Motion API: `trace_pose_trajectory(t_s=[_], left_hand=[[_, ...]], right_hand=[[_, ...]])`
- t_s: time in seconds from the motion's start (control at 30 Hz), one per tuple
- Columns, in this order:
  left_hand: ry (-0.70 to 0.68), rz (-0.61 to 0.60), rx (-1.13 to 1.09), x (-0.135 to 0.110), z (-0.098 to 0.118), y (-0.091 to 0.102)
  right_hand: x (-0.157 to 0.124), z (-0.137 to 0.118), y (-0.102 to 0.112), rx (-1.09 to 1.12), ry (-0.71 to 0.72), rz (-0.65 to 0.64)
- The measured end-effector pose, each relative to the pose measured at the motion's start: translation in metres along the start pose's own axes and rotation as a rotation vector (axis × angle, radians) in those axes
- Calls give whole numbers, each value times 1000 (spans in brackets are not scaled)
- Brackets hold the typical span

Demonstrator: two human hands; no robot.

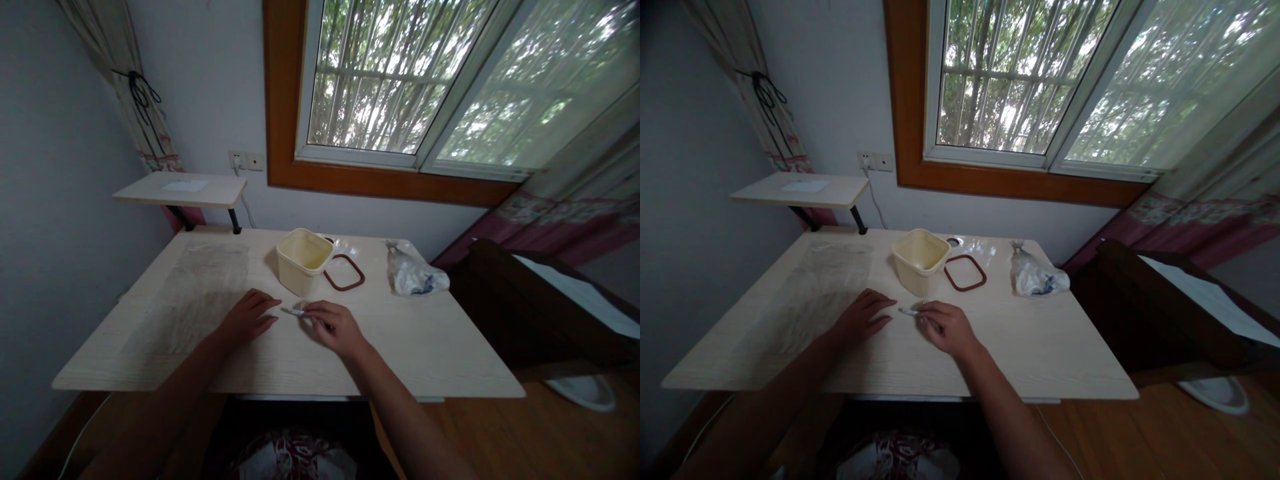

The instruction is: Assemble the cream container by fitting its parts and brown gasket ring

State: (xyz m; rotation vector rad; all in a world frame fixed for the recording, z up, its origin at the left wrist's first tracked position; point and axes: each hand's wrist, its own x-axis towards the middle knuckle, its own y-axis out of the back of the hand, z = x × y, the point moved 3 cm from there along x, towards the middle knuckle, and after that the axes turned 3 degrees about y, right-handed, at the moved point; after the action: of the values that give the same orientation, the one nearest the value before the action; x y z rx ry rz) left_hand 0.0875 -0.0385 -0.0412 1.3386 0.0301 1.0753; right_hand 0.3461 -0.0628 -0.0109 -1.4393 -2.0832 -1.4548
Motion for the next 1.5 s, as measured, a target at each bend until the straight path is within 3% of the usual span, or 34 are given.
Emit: trace_pose_trajectory(t_s=[0.23, 0.47, 0.63, 0.87, 1.03, 1.2, 1.27, 1.37, 1.5], left_hand=[[-51, -13, -19, -2, -4, -5], [-15, 49, 49, 0, -14, 3], [171, 161, 153, 4, -39, 29], [372, 280, 413, -3, -80, 89], [443, 221, 593, -19, -117, 112], [562, -76, 664, -42, -126, 99], [630, -139, 646, -51, -124, 93], [662, -141, 627, -58, -123, 92], [596, -77, 577, -55, -119, 93]], right_hand=[[13, -6, -28, -9, 122, -107], [6, -2, -25, 8, 54, -52], [4, 3, -20, 69, -9, -26], [-2, 18, -26, 126, -52, 44], [-2, 19, -25, 122, -58, 68], [-3, 20, -17, 95, -63, 113], [-4, 22, -10, 59, -89, 156], [-6, 28, 8, -47, -170, 300], [-14, 47, 45, -224, -297, 505]])
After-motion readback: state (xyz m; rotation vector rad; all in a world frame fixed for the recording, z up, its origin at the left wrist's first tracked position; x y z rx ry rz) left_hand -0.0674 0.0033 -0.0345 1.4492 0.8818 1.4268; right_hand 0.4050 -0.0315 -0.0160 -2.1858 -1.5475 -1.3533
